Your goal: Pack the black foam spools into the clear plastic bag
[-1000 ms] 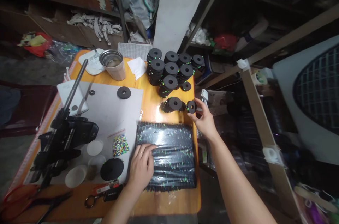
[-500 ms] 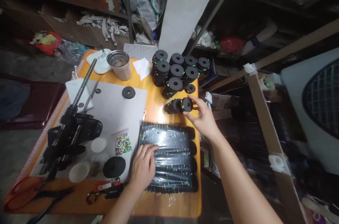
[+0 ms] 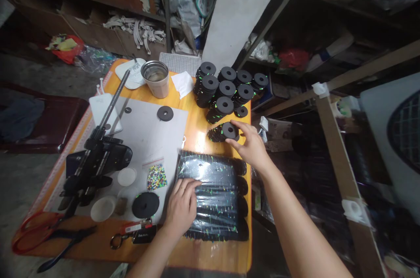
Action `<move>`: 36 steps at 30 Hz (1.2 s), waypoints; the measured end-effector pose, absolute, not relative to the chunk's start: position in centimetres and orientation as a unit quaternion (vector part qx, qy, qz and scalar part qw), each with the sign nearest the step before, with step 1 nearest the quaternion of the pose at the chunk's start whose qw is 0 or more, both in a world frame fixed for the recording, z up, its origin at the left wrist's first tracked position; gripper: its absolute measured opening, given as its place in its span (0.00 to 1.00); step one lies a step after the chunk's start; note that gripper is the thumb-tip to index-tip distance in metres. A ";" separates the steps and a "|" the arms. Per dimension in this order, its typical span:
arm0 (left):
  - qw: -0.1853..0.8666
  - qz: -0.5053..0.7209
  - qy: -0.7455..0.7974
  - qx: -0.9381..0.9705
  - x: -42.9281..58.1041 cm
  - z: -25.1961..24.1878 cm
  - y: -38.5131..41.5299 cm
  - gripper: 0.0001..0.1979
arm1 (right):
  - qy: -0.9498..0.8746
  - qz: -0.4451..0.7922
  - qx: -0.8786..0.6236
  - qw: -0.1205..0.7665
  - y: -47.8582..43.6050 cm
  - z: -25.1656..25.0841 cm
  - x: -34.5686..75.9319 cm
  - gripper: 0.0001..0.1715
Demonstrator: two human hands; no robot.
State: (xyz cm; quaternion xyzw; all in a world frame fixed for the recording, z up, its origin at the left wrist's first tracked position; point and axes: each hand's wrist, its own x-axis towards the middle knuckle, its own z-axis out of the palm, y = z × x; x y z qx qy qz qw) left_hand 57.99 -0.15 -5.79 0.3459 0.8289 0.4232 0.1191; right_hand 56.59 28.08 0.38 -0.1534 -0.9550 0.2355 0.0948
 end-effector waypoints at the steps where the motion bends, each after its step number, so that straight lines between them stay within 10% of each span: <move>1: 0.117 0.422 0.830 0.345 58.0 -5.7 -0.1 0.18 | -0.957 0.230 -0.151 0.091 28.2 0.2 56.6 0.31; 36: 0.143 0.444 0.818 0.337 58.1 -5.9 -0.4 0.18 | -0.968 -0.011 -0.162 0.191 22.4 -2.4 55.4 0.27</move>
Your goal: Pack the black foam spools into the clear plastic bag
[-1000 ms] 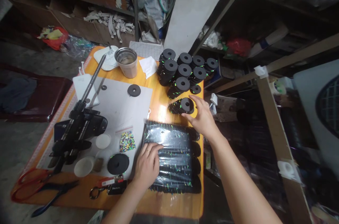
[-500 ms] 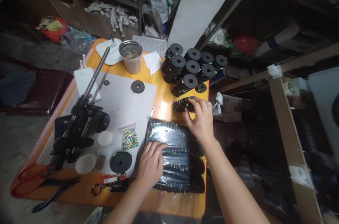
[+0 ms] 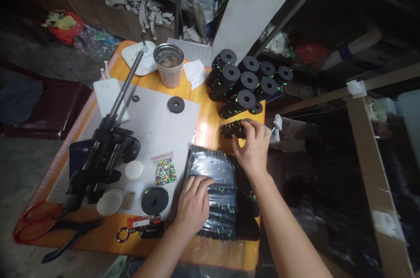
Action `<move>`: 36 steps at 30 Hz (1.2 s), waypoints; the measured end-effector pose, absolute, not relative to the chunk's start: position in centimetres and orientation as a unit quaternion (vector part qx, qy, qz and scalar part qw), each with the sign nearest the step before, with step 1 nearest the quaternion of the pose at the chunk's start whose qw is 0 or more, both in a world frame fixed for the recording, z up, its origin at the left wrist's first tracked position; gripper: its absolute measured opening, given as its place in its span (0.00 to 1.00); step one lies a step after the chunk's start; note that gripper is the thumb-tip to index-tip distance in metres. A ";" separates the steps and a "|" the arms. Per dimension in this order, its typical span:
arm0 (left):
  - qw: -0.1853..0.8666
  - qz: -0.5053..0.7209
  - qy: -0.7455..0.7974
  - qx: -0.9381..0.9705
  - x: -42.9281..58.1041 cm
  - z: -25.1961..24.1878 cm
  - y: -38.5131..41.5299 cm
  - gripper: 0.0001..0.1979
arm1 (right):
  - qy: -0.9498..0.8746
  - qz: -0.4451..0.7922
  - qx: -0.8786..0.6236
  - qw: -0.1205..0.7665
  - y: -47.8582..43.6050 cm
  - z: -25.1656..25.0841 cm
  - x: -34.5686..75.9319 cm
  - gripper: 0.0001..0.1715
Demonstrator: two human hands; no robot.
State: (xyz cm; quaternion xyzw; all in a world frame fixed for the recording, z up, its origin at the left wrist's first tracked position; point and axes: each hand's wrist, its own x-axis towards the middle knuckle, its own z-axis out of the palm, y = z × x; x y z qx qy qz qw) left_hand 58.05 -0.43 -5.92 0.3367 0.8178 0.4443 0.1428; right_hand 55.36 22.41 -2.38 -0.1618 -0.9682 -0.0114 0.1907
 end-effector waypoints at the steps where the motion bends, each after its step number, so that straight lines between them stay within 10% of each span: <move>1: 0.142 0.445 0.817 0.337 58.0 -5.9 -0.5 0.18 | -0.968 -0.014 -0.161 0.192 22.4 -2.3 55.3 0.27; 36: 0.192 0.452 0.808 0.327 57.9 -5.9 -0.4 0.19 | -0.952 -0.038 -0.240 0.188 20.5 -4.4 54.6 0.35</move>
